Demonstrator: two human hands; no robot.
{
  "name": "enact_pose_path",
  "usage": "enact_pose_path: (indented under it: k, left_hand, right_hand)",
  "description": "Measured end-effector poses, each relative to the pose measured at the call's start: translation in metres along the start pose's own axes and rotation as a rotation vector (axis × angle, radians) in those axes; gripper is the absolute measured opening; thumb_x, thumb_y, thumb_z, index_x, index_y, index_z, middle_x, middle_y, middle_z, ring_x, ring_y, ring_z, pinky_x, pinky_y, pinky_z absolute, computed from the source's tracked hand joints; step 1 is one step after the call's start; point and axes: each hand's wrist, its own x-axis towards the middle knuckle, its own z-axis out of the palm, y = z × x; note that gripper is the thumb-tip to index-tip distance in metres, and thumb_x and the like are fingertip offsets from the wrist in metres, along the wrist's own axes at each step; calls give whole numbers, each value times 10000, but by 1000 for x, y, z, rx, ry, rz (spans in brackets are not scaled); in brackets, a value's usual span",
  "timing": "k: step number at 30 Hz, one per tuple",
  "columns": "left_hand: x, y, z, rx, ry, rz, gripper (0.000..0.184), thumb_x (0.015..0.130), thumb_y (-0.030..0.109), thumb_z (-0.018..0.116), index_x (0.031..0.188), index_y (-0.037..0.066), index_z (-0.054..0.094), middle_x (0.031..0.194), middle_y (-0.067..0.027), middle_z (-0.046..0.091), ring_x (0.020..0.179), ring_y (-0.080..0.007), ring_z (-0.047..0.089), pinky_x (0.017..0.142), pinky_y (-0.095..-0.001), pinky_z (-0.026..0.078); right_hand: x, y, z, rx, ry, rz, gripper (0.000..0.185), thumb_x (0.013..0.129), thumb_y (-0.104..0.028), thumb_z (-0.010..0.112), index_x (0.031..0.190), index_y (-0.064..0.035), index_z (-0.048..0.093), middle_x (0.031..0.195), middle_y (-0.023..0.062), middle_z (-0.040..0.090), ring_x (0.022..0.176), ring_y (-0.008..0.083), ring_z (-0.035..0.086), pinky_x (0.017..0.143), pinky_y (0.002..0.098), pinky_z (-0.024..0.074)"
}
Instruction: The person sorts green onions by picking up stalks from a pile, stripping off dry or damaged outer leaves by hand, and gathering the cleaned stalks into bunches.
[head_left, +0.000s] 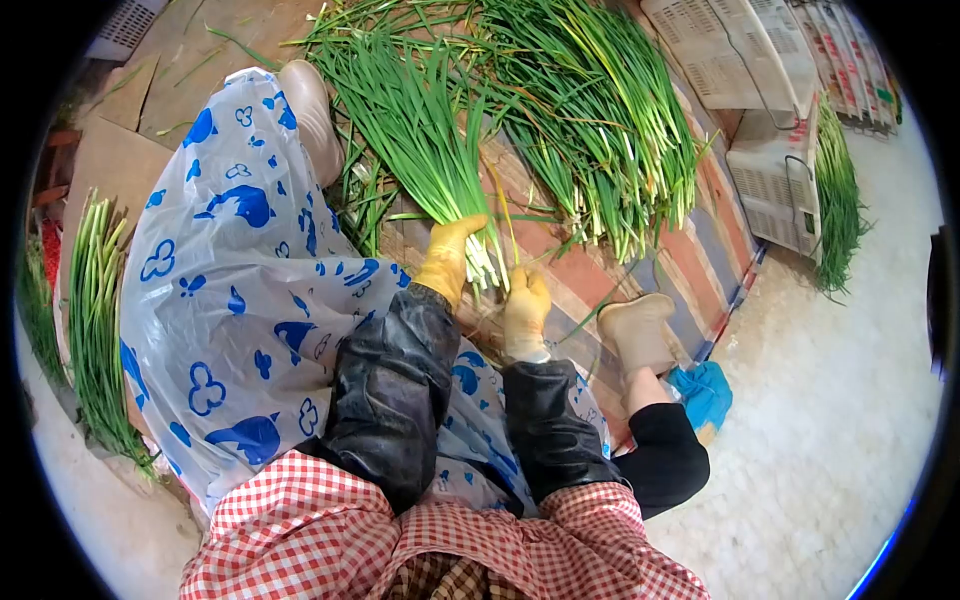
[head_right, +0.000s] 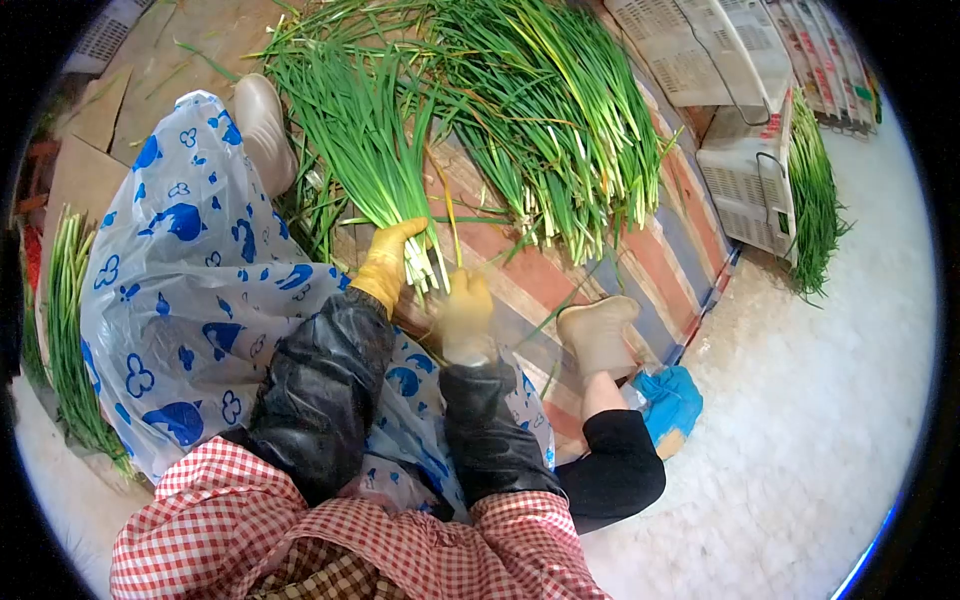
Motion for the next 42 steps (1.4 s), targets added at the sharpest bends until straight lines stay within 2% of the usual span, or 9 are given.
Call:
enact_pose_path:
  k: [8,13,14,20,24,26,31,38,42]
  left_hand:
    - [-3,14,2,-35,-42,87,154,766,97,653,891,19,612,727,-89,622,563,-211,599,500,-331,524]
    - [-14,1,-2,16,-109,78,174,759,100,664,902,13,618,750,-73,629,605,-198,606,521,-311,497]
    - [-18,1,-1,16,-114,42,189,744,82,672,912,9,624,770,-67,632,638,-197,609,540,-312,488]
    - [-27,25,3,-158,-593,-45,358,853,128,567,1153,-66,543,1085,-174,607,991,-250,592,901,-358,476]
    - [-1,5,-8,-290,-332,-3,239,826,133,601,969,-58,591,974,-189,626,882,-278,625,794,-391,531]
    - [3,4,-11,-299,-230,21,210,797,149,636,901,-29,595,823,-138,628,761,-249,631,733,-382,549]
    - [13,-1,-22,-302,-263,-57,144,828,118,619,907,0,593,838,-89,648,725,-179,638,688,-354,572]
    - [-1,6,-10,-328,-307,-132,252,838,99,604,1052,-18,543,873,-111,634,723,-210,627,625,-366,559]
    - [-5,6,-9,-335,-458,-150,332,837,99,589,1136,-27,518,899,-107,640,702,-194,614,609,-342,536]
  right_hand:
    - [-5,68,-121,-1193,-268,299,560,778,-559,496,851,-34,677,879,238,637,875,376,609,784,446,448]
    - [23,21,-37,-434,-292,-256,345,908,-327,480,1089,-50,579,1015,137,632,870,265,609,780,363,462]
    - [18,8,-16,35,-400,237,293,909,-271,506,1103,-64,579,957,74,638,779,196,607,702,321,485]
    - [18,-61,13,-706,-270,-407,295,892,-259,494,1071,-49,597,929,192,634,838,334,613,717,389,483]
    - [60,-102,-10,-1226,-688,-559,245,874,-272,465,970,-96,606,845,168,631,822,345,603,728,418,478]
    - [95,-128,-43,-1002,-268,-904,258,867,-316,501,937,-104,632,911,148,640,843,339,610,735,416,483]
    - [260,-150,-99,-1068,385,-614,240,835,-278,545,982,-97,601,967,123,626,896,317,596,761,437,466]
    - [284,-165,-97,-1390,184,-423,278,780,-343,598,865,-81,638,905,154,637,869,373,593,720,447,464]
    - [217,-175,-93,-830,21,-349,207,768,-284,617,778,-77,618,773,116,633,726,278,618,663,373,474]
